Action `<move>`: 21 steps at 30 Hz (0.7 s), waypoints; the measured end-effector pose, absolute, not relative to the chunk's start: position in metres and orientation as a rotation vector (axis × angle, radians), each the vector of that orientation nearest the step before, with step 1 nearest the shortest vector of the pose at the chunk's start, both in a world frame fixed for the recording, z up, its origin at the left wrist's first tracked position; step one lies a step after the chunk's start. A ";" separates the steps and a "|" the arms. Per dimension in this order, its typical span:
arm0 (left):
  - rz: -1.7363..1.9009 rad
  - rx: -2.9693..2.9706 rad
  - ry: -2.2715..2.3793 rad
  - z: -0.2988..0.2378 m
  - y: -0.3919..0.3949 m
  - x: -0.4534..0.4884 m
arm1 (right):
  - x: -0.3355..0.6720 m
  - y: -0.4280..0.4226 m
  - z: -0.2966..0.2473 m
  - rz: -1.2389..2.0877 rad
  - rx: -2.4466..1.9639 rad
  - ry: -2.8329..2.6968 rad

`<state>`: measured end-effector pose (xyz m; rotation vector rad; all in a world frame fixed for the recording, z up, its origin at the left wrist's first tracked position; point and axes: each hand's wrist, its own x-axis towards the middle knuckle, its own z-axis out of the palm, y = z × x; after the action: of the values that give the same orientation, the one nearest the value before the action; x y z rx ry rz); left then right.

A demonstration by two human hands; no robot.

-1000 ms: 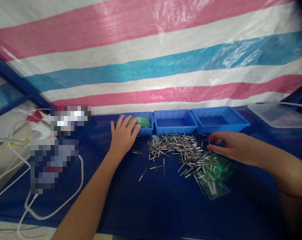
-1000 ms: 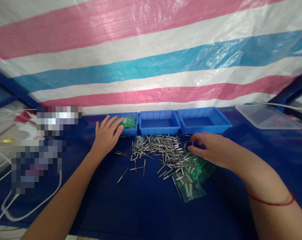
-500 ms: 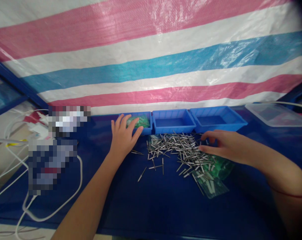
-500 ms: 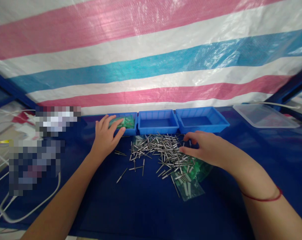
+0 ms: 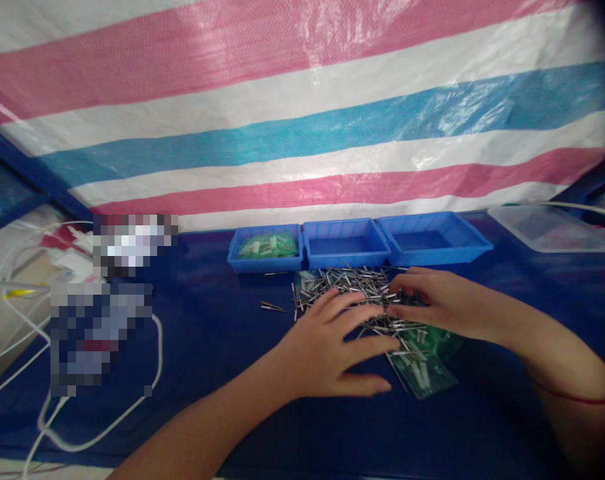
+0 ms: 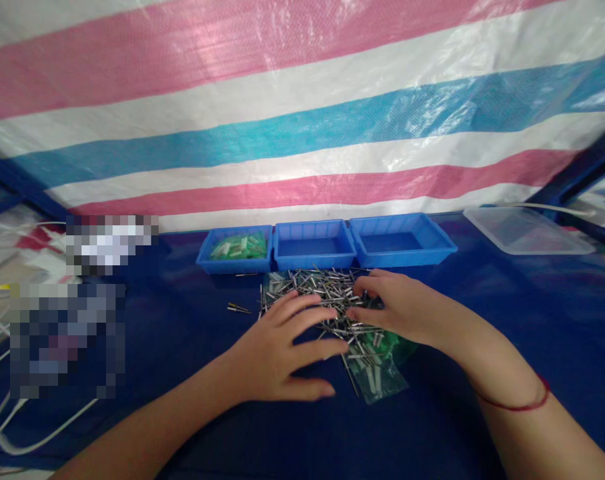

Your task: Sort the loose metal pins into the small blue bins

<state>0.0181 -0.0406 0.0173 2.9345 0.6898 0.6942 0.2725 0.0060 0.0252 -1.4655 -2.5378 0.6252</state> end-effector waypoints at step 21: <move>0.411 2.917 0.701 0.005 -0.049 0.026 | 0.288 0.004 0.036 0.653 -1.557 -2.370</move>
<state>0.0256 -0.0491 0.0050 2.9168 0.7010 0.4111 0.2877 0.0042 0.0361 -1.5567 -2.3698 0.6525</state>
